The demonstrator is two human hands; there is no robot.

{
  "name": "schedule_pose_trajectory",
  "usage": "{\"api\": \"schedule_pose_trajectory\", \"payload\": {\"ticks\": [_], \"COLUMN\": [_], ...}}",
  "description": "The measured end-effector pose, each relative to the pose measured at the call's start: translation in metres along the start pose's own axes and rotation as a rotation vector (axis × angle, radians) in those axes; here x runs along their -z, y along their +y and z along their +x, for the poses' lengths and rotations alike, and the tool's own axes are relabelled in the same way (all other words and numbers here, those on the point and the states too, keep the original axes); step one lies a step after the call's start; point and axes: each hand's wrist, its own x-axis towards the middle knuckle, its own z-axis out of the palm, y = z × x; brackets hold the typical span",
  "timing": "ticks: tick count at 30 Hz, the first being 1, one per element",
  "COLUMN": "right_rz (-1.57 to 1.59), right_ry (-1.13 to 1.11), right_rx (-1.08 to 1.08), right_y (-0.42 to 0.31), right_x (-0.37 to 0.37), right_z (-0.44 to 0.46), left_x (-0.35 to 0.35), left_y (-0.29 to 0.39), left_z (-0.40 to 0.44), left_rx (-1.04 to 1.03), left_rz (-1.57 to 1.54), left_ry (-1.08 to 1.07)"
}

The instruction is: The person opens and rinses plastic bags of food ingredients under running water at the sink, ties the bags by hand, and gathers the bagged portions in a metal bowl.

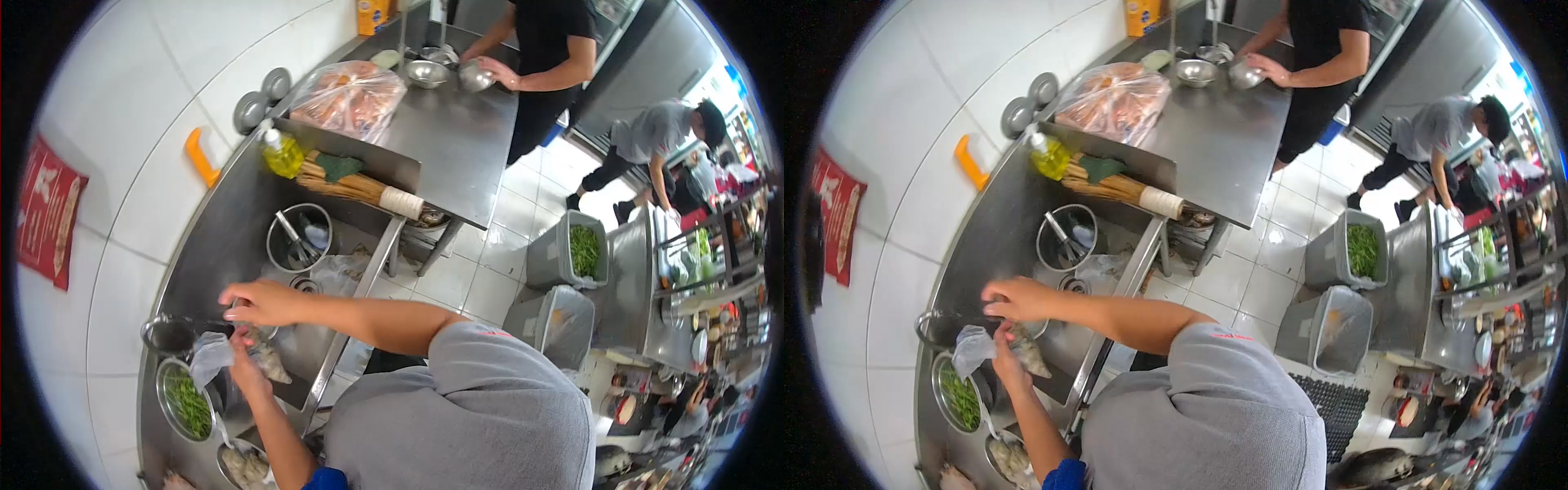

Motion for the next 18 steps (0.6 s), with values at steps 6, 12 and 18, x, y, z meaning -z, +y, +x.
{"api": "schedule_pose_trajectory", "payload": {"ticks": [6,12,18], "right_rz": [-0.334,-0.197,-0.019], "right_ry": [0.035,0.188,0.073], "right_rx": [0.153,0.278,-0.218], "right_y": [0.065,0.064,0.050], "right_x": [-0.037,-0.019,0.010], "right_z": [-0.086,-0.075,-0.068], "left_x": [-0.015,-0.044,-0.063], "left_y": [0.003,0.012,0.010], "left_z": [0.026,0.025,0.021], "left_rx": [0.268,0.605,0.262], "left_rz": [-0.538,-0.574,0.117], "left_ry": [-0.067,-0.108,0.001]}}
